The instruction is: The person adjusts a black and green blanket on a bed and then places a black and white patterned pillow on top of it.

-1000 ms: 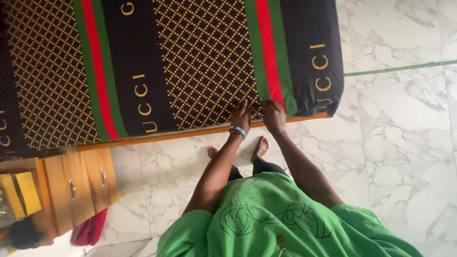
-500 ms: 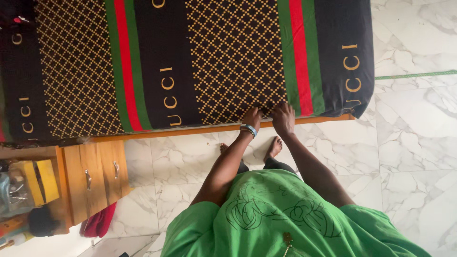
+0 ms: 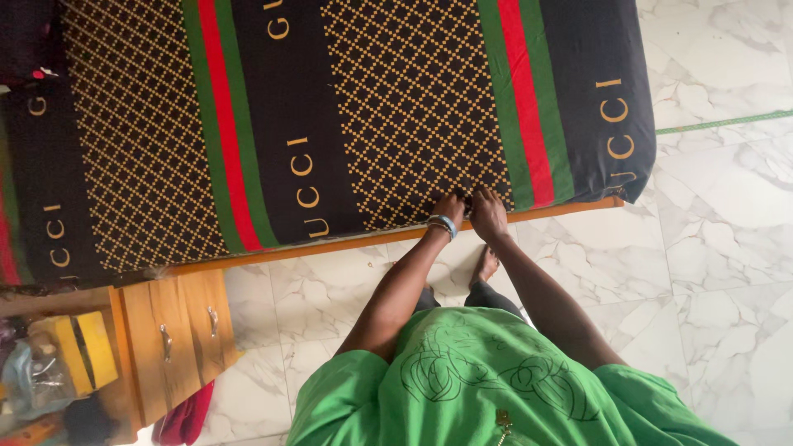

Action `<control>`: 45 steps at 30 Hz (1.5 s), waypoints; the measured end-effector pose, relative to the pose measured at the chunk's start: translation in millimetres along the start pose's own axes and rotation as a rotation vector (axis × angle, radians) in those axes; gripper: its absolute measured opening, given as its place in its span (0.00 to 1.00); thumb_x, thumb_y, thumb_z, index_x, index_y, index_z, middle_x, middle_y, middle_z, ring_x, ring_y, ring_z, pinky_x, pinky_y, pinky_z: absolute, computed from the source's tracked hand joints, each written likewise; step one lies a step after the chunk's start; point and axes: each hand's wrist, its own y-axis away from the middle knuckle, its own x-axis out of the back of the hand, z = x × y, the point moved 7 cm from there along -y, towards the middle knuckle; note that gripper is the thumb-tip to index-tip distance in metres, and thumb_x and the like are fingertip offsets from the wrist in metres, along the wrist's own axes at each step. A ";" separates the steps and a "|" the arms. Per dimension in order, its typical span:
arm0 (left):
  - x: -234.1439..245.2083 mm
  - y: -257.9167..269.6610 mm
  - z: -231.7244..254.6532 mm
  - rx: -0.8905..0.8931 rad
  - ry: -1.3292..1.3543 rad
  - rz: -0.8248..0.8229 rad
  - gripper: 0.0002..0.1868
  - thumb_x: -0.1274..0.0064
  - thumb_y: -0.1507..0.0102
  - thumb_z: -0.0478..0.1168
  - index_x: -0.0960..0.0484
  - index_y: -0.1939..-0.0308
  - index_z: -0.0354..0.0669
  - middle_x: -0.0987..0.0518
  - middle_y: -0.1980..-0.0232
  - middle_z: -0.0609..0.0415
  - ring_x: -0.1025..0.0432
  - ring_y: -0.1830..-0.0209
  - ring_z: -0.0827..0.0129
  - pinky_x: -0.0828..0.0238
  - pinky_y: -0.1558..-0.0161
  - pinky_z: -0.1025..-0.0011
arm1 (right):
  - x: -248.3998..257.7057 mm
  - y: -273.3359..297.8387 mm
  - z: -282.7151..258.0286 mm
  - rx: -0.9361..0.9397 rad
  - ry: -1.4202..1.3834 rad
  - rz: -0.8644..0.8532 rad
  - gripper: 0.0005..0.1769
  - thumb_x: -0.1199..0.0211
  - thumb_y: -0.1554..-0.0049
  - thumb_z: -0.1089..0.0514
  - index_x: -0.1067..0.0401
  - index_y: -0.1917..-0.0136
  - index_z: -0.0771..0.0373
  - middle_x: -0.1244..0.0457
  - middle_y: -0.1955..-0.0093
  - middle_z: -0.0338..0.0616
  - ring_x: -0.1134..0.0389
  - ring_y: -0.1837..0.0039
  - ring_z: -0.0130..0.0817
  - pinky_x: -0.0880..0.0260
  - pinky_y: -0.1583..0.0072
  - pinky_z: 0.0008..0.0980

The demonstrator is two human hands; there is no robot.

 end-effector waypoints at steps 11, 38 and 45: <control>10.6 40.0 -46.7 0.139 0.122 -0.137 0.17 0.46 0.37 0.36 0.23 0.44 0.35 0.25 0.40 0.39 0.28 0.41 0.47 0.28 0.40 0.55 | -26.2 -8.3 -58.7 0.046 0.003 -0.070 0.12 0.36 0.59 0.65 0.27 0.58 0.62 0.35 0.52 0.52 0.34 0.46 0.55 0.33 0.45 0.49; 56.4 69.6 -143.2 0.083 0.143 -0.192 0.09 0.48 0.40 0.33 0.18 0.57 0.41 0.17 0.50 0.42 0.23 0.47 0.45 0.26 0.46 0.52 | -98.5 -27.7 -103.7 -0.092 0.106 -0.356 0.11 0.30 0.53 0.53 0.23 0.57 0.57 0.31 0.50 0.49 0.28 0.45 0.51 0.28 0.45 0.48; 47.8 71.0 -153.6 0.116 -0.003 -0.370 0.11 0.44 0.41 0.36 0.14 0.56 0.41 0.17 0.48 0.41 0.22 0.45 0.49 0.24 0.44 0.56 | -141.7 -48.6 -88.6 -0.357 0.132 -0.773 0.13 0.27 0.54 0.48 0.19 0.57 0.52 0.29 0.55 0.49 0.27 0.49 0.51 0.26 0.48 0.48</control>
